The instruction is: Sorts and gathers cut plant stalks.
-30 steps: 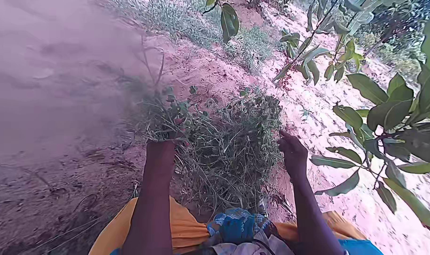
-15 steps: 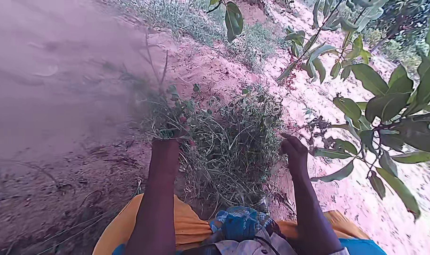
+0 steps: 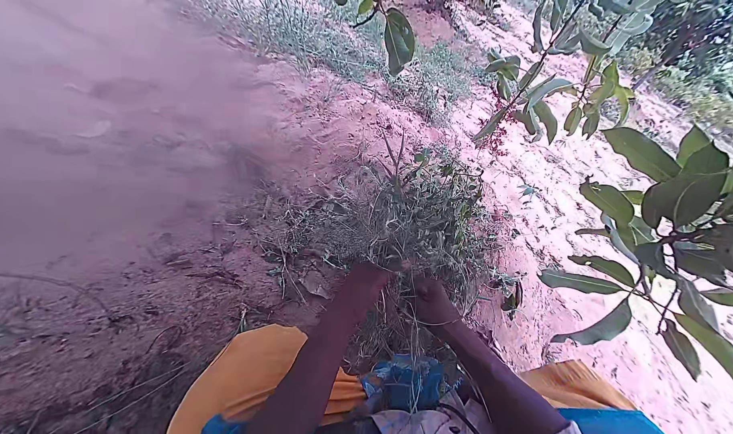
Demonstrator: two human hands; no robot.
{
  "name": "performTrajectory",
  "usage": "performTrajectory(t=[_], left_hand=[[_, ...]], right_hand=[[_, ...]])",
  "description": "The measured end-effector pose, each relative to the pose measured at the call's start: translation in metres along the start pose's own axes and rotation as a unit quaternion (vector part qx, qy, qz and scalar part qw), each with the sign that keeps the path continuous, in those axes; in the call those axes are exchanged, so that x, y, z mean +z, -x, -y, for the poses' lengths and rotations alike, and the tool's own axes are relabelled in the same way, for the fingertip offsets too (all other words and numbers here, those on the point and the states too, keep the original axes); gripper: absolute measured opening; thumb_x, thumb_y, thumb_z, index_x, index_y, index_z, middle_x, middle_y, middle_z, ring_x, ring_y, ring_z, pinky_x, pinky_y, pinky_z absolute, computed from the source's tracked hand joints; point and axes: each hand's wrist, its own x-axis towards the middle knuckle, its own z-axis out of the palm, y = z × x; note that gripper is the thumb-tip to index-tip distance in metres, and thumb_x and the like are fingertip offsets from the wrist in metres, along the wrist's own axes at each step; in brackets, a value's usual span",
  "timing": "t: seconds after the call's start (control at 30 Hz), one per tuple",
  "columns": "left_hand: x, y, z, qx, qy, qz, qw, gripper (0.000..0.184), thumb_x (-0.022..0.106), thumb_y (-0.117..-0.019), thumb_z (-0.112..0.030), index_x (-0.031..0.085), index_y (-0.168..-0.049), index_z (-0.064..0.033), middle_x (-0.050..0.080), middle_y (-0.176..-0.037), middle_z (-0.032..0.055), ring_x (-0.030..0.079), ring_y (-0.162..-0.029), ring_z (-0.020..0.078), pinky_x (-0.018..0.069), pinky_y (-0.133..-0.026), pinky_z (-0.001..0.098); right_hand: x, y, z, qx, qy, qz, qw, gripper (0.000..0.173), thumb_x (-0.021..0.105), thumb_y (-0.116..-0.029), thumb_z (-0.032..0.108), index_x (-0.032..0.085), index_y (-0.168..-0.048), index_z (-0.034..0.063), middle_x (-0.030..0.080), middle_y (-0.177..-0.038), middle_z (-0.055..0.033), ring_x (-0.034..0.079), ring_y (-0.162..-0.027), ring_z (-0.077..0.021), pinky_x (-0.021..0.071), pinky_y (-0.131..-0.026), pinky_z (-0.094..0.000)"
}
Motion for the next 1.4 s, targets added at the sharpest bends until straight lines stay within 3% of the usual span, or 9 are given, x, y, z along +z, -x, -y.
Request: performTrajectory(t=[0.13, 0.3, 0.37, 0.53, 0.73, 0.9, 0.97, 1.2, 1.4], left_hand=[[-0.004, 0.0, -0.004, 0.021, 0.027, -0.046, 0.998, 0.032, 0.064, -0.0922, 0.005, 0.054, -0.122, 0.0089, 0.062, -0.106, 0.0043, 0.059, -0.096, 0.0003, 0.05, -0.088, 0.0195], [-0.04, -0.017, -0.009, 0.091, 0.173, -0.245, 0.95, 0.02, 0.051, -0.1017, -0.001, 0.054, -0.121, -0.0038, 0.061, -0.101, 0.001, 0.061, -0.089, 0.0059, 0.0529, -0.08, 0.0255], [-0.066, -0.022, -0.011, 0.184, 0.234, -0.304, 0.905, 0.017, 0.047, -0.1032, -0.007, 0.051, -0.117, -0.0159, 0.064, -0.097, -0.0057, 0.065, -0.086, 0.0048, 0.0581, -0.077, 0.0255], [-0.108, -0.01, -0.023, 0.275, 0.205, -0.455, 0.822, 0.042, 0.05, -0.0986, 0.0, 0.039, -0.139, -0.0025, 0.058, -0.122, 0.006, 0.062, -0.111, 0.0132, 0.0554, -0.094, 0.0353], [-0.111, -0.015, -0.019, 0.286, 0.191, -0.45, 0.824, 0.045, 0.056, -0.0963, -0.001, 0.041, -0.139, -0.0006, 0.059, -0.123, 0.0058, 0.063, -0.111, 0.0123, 0.0554, -0.095, 0.0331], [-0.118, -0.023, -0.009, 0.316, 0.217, -0.416, 0.825, 0.046, 0.057, -0.0928, 0.002, 0.042, -0.136, -0.002, 0.06, -0.122, 0.0071, 0.063, -0.112, 0.0158, 0.0561, -0.096, 0.0373], [-0.105, -0.016, -0.021, 0.303, 0.213, -0.432, 0.822, 0.044, 0.055, -0.0947, 0.002, 0.041, -0.136, -0.0026, 0.059, -0.12, 0.0035, 0.062, -0.111, 0.0113, 0.0552, -0.096, 0.0332], [-0.114, -0.019, -0.016, 0.299, 0.209, -0.407, 0.837, 0.041, 0.058, -0.0955, -0.001, 0.045, -0.135, -0.0049, 0.061, -0.119, 0.0014, 0.062, -0.11, 0.0109, 0.055, -0.097, 0.0331], [-0.1, -0.019, -0.014, 0.192, 0.267, -0.328, 0.886, 0.023, 0.05, -0.0986, -0.007, 0.051, -0.118, -0.0173, 0.064, -0.099, -0.0047, 0.066, -0.089, 0.0093, 0.0592, -0.079, 0.032]], right_hand=[[0.001, -0.003, 0.004, 0.006, 0.024, 0.052, 0.998, 0.026, 0.051, -0.0989, -0.001, 0.069, -0.114, -0.0144, 0.072, -0.096, -0.0202, 0.064, -0.081, -0.0132, 0.053, -0.079, -0.029], [-0.012, -0.016, -0.008, 0.103, 0.16, 0.204, 0.96, 0.038, 0.046, -0.1064, 0.009, 0.06, -0.14, -0.002, 0.069, -0.119, -0.0255, 0.067, -0.109, -0.0367, 0.0487, -0.099, -0.0541], [-0.022, -0.019, -0.029, 0.156, 0.213, 0.181, 0.947, 0.036, 0.048, -0.1066, 0.012, 0.062, -0.138, 0.0017, 0.069, -0.125, -0.0239, 0.066, -0.117, -0.0382, 0.0468, -0.103, -0.0563], [-0.05, -0.022, -0.046, 0.213, 0.249, 0.08, 0.941, 0.037, 0.045, -0.1078, 0.013, 0.061, -0.139, 0.0007, 0.064, -0.136, -0.0216, 0.061, -0.127, -0.0349, 0.0436, -0.11, -0.0511], [-0.004, -0.021, -0.032, 0.027, 0.189, 0.1, 0.977, 0.031, 0.057, -0.1024, 0.015, 0.07, -0.128, 0.0009, 0.06, -0.141, -0.0233, 0.056, -0.131, -0.0387, 0.0445, -0.109, -0.0503], [0.065, -0.043, -0.021, 0.06, 0.292, 0.341, 0.892, 0.045, 0.059, -0.1031, 0.027, 0.058, -0.147, 0.0161, 0.032, -0.165, -0.0208, 0.021, -0.155, -0.0426, 0.0217, -0.121, -0.0609], [0.081, -0.056, -0.025, 0.111, 0.323, 0.365, 0.866, 0.041, 0.054, -0.1055, 0.026, 0.059, -0.143, 0.01, 0.044, -0.158, -0.019, 0.03, -0.152, -0.0389, 0.0266, -0.118, -0.0613], [-0.005, -0.049, -0.035, -0.016, -0.025, -0.074, 0.997, 0.032, 0.042, -0.1023, -0.001, 0.067, -0.118, -0.0124, 0.071, -0.118, -0.0203, 0.07, -0.107, -0.0168, 0.0561, -0.095, -0.0315], [-0.086, -0.026, -0.035, 0.019, -0.107, -0.21, 0.972, 0.045, 0.033, -0.1036, 0.005, 0.032, -0.147, -0.008, 0.071, -0.121, -0.0128, 0.073, -0.081, -0.0113, 0.0607, -0.075, -0.0279]])
